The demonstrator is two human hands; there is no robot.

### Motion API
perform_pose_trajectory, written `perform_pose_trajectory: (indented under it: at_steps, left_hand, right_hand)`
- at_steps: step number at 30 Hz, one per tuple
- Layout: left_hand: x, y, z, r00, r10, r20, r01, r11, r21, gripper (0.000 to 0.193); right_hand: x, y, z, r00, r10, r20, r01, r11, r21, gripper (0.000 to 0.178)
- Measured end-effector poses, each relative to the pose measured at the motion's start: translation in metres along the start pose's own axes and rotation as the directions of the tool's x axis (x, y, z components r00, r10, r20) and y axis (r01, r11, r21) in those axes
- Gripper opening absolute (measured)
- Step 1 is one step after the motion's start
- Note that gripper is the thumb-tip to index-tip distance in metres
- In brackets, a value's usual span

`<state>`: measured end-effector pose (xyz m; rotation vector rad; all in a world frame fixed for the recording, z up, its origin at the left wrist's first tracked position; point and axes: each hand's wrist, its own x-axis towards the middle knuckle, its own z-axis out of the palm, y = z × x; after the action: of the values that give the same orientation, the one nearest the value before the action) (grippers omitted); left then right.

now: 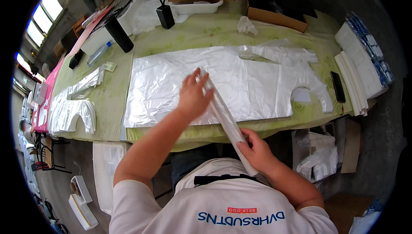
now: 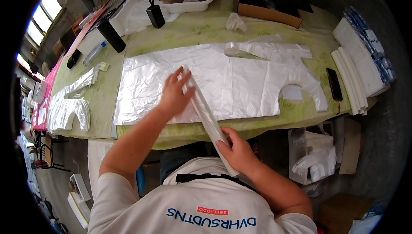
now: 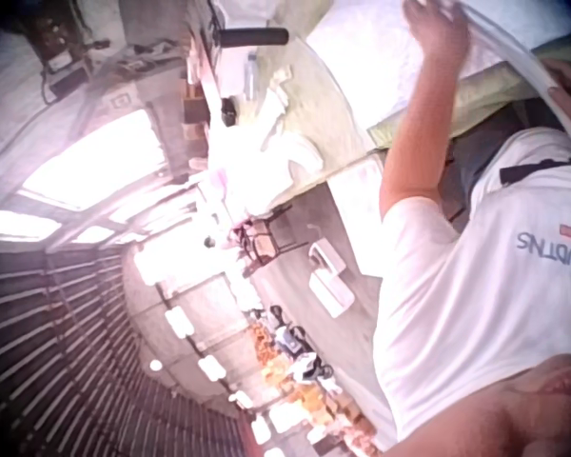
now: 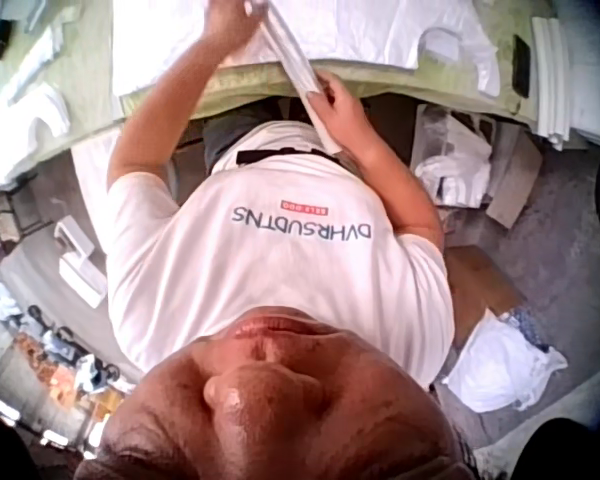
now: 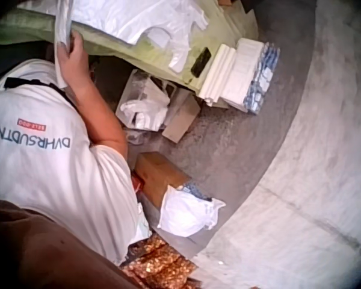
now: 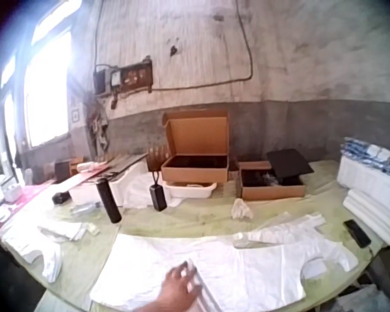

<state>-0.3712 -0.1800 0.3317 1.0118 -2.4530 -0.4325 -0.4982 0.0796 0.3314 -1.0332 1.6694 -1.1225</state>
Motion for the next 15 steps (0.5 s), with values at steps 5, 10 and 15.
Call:
perform_pose_trajectory:
  at_steps: [5, 10, 15]
  left_hand:
    - [0.065, -0.05, -0.024, 0.861, -0.407, 0.304, 0.508, 0.684, -0.524, 0.058]
    - [0.077, -0.063, -0.034, 0.772, -0.393, 0.499, 0.587, 0.741, -0.325, 0.056]
    - [0.095, -0.062, -0.025, 0.774, -0.37, 0.513, 0.563, 0.773, -0.293, 0.049]
  right_hand:
    - [-0.01, -0.005, -0.022, 1.0, 0.002, 0.006, -0.002, 0.996, -0.091, 0.05]
    - [-0.009, -0.005, -0.029, 0.999, 0.013, 0.034, -0.01, 0.995, -0.102, 0.05]
    - [0.012, 0.011, -0.022, 0.997, -0.064, 0.051, 0.063, 0.998, 0.028, 0.051]
